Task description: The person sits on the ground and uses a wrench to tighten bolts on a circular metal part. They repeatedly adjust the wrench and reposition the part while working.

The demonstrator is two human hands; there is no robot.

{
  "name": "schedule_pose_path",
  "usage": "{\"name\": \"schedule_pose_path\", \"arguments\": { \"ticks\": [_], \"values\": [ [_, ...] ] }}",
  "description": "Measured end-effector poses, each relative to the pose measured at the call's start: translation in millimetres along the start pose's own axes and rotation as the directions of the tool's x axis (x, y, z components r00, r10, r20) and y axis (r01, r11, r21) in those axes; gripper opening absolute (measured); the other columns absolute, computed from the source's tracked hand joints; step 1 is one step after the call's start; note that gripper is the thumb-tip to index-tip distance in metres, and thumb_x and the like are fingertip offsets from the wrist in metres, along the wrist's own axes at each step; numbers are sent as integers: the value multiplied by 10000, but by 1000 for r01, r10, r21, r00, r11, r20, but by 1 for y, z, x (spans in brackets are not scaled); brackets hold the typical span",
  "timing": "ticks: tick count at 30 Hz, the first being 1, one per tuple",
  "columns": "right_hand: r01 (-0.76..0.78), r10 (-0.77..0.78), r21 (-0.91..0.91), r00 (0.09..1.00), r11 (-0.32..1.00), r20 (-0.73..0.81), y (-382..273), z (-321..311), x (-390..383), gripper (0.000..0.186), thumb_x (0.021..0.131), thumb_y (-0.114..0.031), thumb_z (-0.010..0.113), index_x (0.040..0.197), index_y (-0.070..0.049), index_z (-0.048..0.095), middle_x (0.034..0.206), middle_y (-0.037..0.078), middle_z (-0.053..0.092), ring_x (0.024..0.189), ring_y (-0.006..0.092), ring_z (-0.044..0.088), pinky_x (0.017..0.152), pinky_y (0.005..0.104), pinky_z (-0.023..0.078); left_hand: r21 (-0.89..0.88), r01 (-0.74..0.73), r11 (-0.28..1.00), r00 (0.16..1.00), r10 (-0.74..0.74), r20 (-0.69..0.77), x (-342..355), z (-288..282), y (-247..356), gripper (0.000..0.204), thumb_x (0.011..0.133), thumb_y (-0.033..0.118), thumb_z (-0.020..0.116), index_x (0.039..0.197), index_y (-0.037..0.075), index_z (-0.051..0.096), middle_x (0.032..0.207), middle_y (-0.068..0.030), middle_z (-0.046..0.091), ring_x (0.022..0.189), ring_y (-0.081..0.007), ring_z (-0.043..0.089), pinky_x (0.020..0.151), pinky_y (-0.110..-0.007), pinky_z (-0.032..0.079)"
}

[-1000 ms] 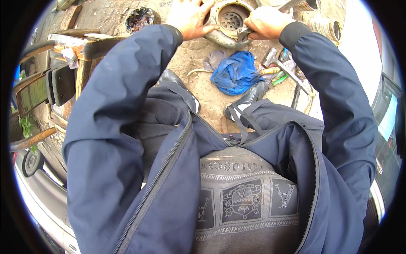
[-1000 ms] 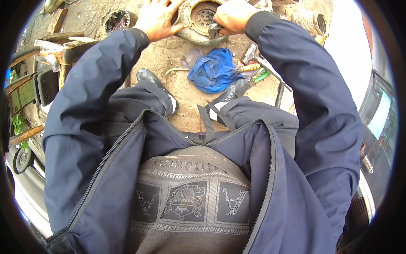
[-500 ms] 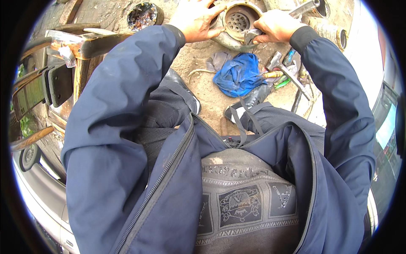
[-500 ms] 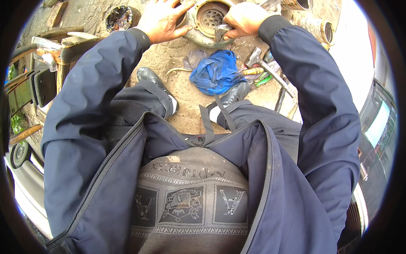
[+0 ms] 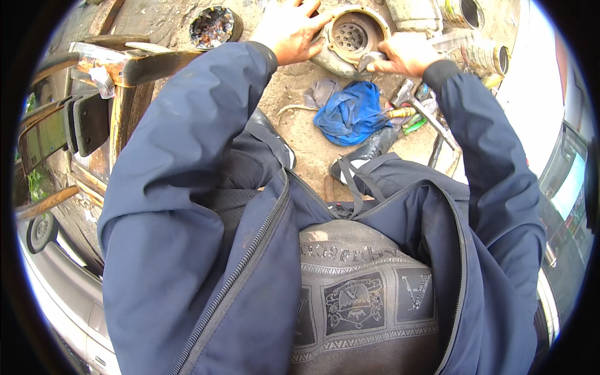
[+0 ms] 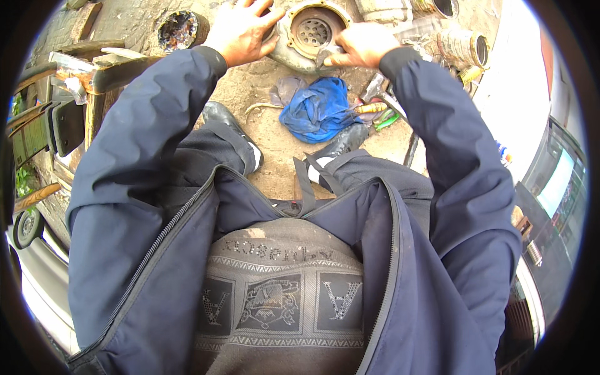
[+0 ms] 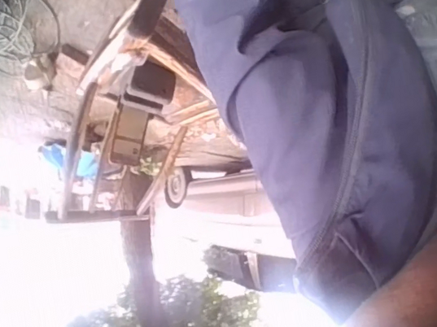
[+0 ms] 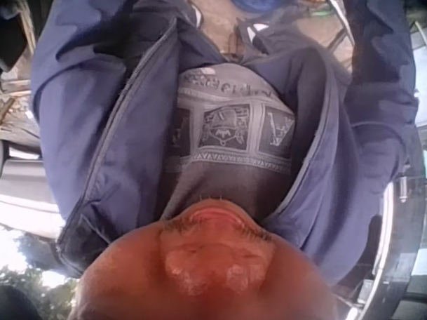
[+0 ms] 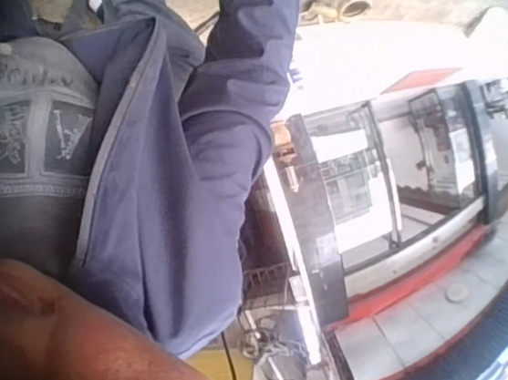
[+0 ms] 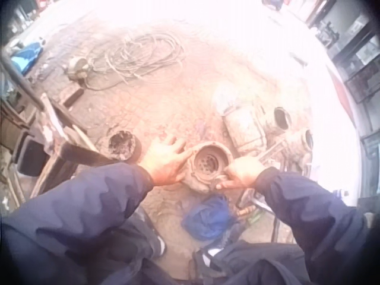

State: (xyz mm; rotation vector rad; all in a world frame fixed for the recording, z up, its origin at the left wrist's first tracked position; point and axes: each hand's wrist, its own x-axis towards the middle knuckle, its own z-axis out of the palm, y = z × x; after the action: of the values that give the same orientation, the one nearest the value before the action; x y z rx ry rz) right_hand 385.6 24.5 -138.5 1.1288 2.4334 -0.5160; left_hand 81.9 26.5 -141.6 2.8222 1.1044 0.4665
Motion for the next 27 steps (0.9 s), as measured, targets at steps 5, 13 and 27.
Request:
{"name": "schedule_pose_path", "arguments": {
  "ticks": [5,13,27],
  "values": [
    [-496,655,859,692,126,303,-97,44,-37,616,992,-649,568,956,-45,686,689,104,645,607,187,634,582,381,503,20,42,999,999,-42,2,-3,5,2,693,757,360,744,1408,172,597,1154,-136,612,1094,-353,572,847,-541,481],
    [132,568,625,589,-769,575,-170,103,5,548,1030,-639,500,1040,-94,557,698,76,579,509,151,491,451,328,416,33,-31,999,999,30,24,2,8,-1,672,784,350,732,1412,158,587,1175,-144,600,1102,-361,558,822,-573,468],
    [-213,203,234,977,949,67,5,29,-14,653,915,-652,622,1013,-16,730,834,215,720,784,376,724,736,483,553,-36,68,997,998,-68,2,5,8,8,700,783,352,724,1437,155,571,1152,-156,607,1093,-367,560,857,-576,463]
  ]
}}
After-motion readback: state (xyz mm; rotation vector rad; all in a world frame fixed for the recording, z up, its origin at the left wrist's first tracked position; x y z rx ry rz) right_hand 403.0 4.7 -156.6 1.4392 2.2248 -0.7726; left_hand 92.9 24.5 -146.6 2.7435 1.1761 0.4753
